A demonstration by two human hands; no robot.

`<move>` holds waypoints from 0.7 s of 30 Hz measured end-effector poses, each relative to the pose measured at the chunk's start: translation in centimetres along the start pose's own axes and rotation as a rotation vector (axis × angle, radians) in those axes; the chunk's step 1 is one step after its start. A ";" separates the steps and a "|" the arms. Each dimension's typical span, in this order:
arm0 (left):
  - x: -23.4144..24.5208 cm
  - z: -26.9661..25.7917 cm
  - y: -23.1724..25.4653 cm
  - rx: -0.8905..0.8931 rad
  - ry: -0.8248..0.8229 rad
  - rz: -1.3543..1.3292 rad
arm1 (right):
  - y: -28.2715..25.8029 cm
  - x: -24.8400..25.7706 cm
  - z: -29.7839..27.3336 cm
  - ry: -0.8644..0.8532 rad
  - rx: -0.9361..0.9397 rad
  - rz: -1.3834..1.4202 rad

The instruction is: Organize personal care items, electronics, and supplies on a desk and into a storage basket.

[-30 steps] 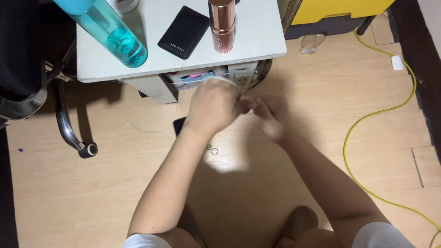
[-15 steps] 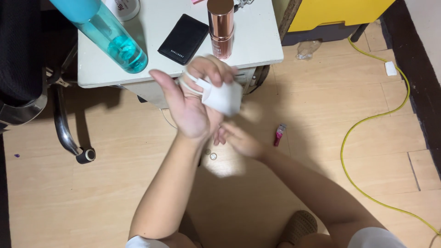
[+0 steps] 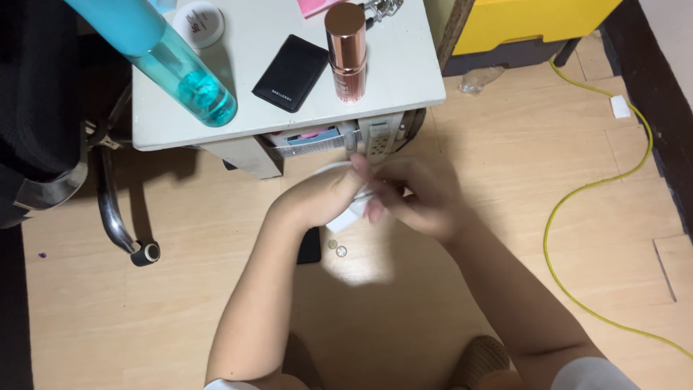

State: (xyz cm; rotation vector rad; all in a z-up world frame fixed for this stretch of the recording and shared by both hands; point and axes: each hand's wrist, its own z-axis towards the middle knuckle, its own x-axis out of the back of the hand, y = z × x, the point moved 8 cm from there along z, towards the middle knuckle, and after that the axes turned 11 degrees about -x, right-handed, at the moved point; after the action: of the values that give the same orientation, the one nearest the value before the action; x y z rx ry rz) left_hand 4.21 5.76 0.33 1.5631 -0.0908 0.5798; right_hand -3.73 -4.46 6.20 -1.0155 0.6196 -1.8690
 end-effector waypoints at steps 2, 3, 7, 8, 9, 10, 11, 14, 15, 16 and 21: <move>-2.4 -0.1 0.4 -0.049 -0.189 -0.214 | 1.2 0.3 -0.9 0.007 -0.001 0.008; -4.2 -0.5 1.2 -0.096 -0.375 -0.426 | 1.7 0.6 -1.3 0.012 0.001 0.016; -5.7 -1.9 6.5 -0.405 -0.542 -0.722 | 6.1 -3.4 -3.7 -0.043 -0.138 0.156; -4.1 -1.8 9.1 -0.600 -0.441 -0.863 | 7.2 -4.8 -4.3 -0.063 -0.184 0.204; -2.5 -2.1 11.4 -0.790 -0.331 -1.005 | 8.2 -6.3 -5.3 -0.080 -0.236 0.254; -2.1 -2.4 12.0 -0.788 -0.330 -1.007 | 8.9 -7.5 -5.8 -0.098 -0.289 0.304; 0.1 -2.4 12.2 -0.857 -0.088 -1.022 | 9.6 -8.8 -6.3 -0.114 -0.338 0.355; 4.6 -2.8 11.1 -0.829 0.397 -0.676 | 11.1 -9.2 -8.9 -0.162 -0.477 0.505; 6.2 -3.4 10.3 -0.719 0.625 -0.329 | 11.1 -9.8 -6.6 -0.183 -0.528 0.555; 6.1 -3.3 10.1 -0.716 0.628 -0.328 | 9.6 -8.6 -5.5 -0.187 -0.529 0.558; 4.7 -1.3 10.5 -0.320 0.661 0.815 | 2.2 -1.0 -0.8 -0.002 -0.223 -0.060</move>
State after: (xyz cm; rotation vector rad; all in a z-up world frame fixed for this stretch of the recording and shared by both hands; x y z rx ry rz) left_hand 3.71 7.41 11.75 0.9155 -0.3054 1.6086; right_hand -3.10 -4.66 3.72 -1.1905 0.8181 -1.8800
